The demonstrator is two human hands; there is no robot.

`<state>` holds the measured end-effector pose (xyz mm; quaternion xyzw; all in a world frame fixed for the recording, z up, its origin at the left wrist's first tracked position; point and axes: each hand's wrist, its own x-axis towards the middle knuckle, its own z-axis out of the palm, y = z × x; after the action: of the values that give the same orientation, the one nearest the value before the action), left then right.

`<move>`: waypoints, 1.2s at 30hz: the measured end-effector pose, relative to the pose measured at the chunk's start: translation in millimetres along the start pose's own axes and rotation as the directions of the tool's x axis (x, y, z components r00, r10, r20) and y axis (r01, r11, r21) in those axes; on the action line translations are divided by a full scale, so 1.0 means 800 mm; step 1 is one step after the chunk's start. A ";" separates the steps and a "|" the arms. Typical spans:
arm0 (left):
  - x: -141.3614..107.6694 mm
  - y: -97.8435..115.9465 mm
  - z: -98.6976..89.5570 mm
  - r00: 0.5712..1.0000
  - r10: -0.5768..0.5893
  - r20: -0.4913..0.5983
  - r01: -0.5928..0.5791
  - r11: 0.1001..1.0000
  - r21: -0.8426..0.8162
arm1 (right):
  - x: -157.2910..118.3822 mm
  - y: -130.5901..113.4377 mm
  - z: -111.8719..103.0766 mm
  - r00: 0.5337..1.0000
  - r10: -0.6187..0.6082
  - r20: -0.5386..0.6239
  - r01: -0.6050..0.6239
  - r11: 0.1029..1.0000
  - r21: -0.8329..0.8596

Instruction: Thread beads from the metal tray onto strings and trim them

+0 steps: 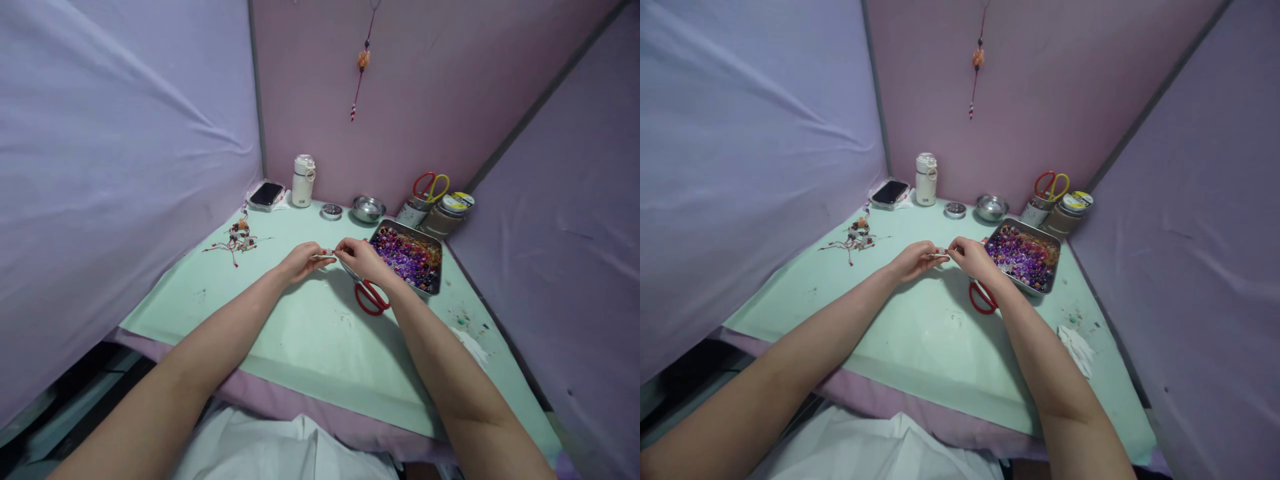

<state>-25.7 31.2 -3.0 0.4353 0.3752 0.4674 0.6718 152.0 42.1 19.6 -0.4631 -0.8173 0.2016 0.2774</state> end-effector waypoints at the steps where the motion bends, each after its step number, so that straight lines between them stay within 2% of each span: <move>1: -0.001 -0.001 0.001 0.999 -0.033 0.004 0.033 0.998 -0.044 | 0.000 -0.001 -0.001 1.000 -0.009 0.012 0.009 1.000 0.005; 7: 0.001 -0.008 0.004 0.994 -0.106 0.020 0.107 0.989 -0.100 | -0.003 -0.002 -0.002 0.996 0.000 0.090 0.002 1.000 -0.023; 13: 0.001 -0.011 0.005 0.993 -0.100 0.056 0.103 0.993 -0.063 | -0.003 0.000 -0.001 0.993 0.001 0.118 0.004 0.999 -0.045; 18: 0.002 -0.017 0.003 0.994 -0.105 -0.006 0.105 0.994 -0.029 | -0.004 -0.001 -0.002 0.988 0.006 0.152 0.004 0.998 -0.063; 24: 0.003 -0.016 0.001 0.992 -0.120 -0.041 0.119 0.993 -0.024 | -0.007 -0.012 -0.015 0.992 0.027 0.127 -0.011 0.992 -0.124; 33: 0.000 -0.010 0.004 0.985 -0.169 0.040 0.169 0.985 0.023 | -0.008 -0.016 -0.018 0.992 0.032 0.123 -0.017 0.992 -0.123; 36: -0.002 -0.009 0.004 0.987 -0.158 0.044 0.154 0.986 0.068 | -0.009 -0.019 -0.019 0.982 0.087 0.169 -0.078 0.995 -0.060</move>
<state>-20.8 27.9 -8.2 0.4373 0.4062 0.3902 0.7011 154.9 29.1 38.4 -0.4848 -0.8232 0.2303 0.1854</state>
